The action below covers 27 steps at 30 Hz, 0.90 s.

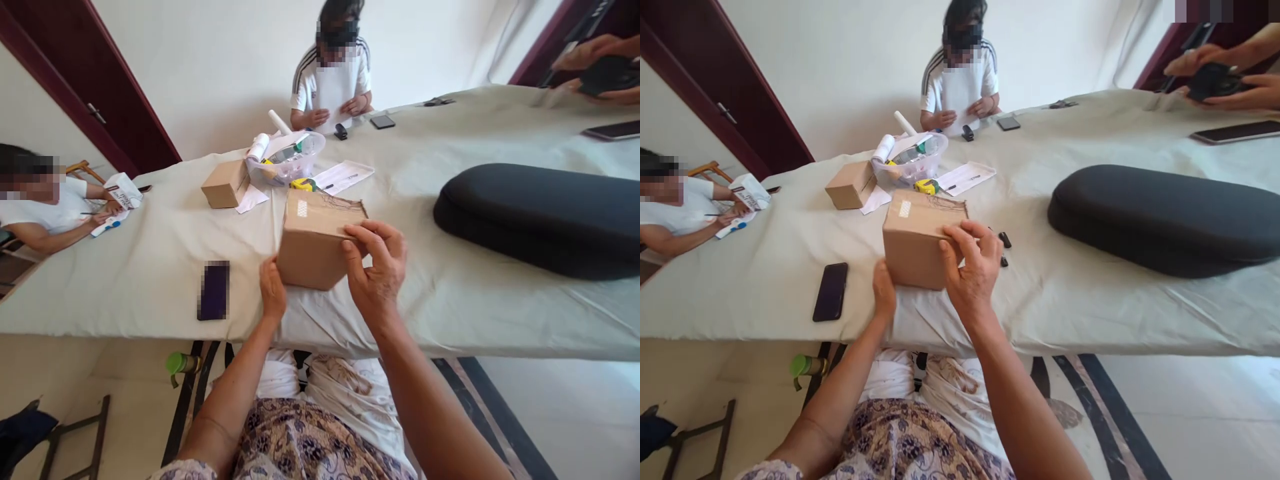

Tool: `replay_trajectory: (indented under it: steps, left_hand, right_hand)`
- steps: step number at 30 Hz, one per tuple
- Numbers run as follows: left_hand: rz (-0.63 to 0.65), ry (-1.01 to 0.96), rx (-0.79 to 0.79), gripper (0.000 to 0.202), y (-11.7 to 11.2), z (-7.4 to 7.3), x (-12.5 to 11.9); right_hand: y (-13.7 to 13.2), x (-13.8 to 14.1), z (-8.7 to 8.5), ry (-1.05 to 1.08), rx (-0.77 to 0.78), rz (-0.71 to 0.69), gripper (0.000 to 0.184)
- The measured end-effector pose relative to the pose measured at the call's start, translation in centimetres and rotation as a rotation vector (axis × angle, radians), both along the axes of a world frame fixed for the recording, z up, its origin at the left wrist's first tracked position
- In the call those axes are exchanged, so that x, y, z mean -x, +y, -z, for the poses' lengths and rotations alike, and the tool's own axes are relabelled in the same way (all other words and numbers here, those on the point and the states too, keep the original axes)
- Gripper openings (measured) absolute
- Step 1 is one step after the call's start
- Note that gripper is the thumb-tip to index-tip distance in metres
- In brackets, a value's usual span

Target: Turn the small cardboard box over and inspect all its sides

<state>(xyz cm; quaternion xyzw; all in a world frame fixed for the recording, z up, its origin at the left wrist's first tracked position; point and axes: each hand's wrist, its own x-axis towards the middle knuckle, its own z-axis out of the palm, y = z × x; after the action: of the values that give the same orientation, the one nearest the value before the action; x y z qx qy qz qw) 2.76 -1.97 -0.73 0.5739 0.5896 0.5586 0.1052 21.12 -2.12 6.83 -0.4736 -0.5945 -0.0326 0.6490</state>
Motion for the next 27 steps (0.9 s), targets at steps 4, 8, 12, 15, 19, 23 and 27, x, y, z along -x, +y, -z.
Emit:
replay_trajectory:
  steps: [4, 8, 12, 15, 19, 23, 27]
  left_hand:
    - [0.017, -0.012, 0.104, 0.043, -1.0, 0.8, -0.1]
    - [-0.007, -0.13, 0.027, 0.044, -1.1, -2.2, 0.8]
    - [0.055, 0.012, -0.226, 0.055, -0.3, -6.6, -0.5]
    - [0.099, 0.204, -0.318, 0.05, 0.3, -8.0, -2.5]
    - [0.117, 0.29, -0.363, 0.044, 1.0, -7.0, -3.8]
    - [0.103, 0.337, -0.378, 0.048, 1.3, -6.4, -3.1]
    - [0.113, 0.344, -0.371, 0.049, 1.5, -6.7, -2.6]
  right_hand:
    - [0.5, 0.1, -0.9, -0.164, 0.013, 0.009, 0.016]
    - [0.5, 0.4, -0.6, -0.139, 0.02, 0.034, 0.017]
    - [0.3, 0.8, -0.6, -0.111, 0.026, 0.034, 0.018]
    - [0.2, 0.9, -0.5, -0.1, 0.027, 0.041, 0.02]
    - [0.3, 0.9, 0.1, -0.09, 0.001, 0.043, 0.023]
    - [0.6, 1.2, 0.8, -0.082, -0.027, 0.068, 0.029]
    - [0.7, 1.7, 0.9, -0.073, -0.068, 0.088, 0.028]
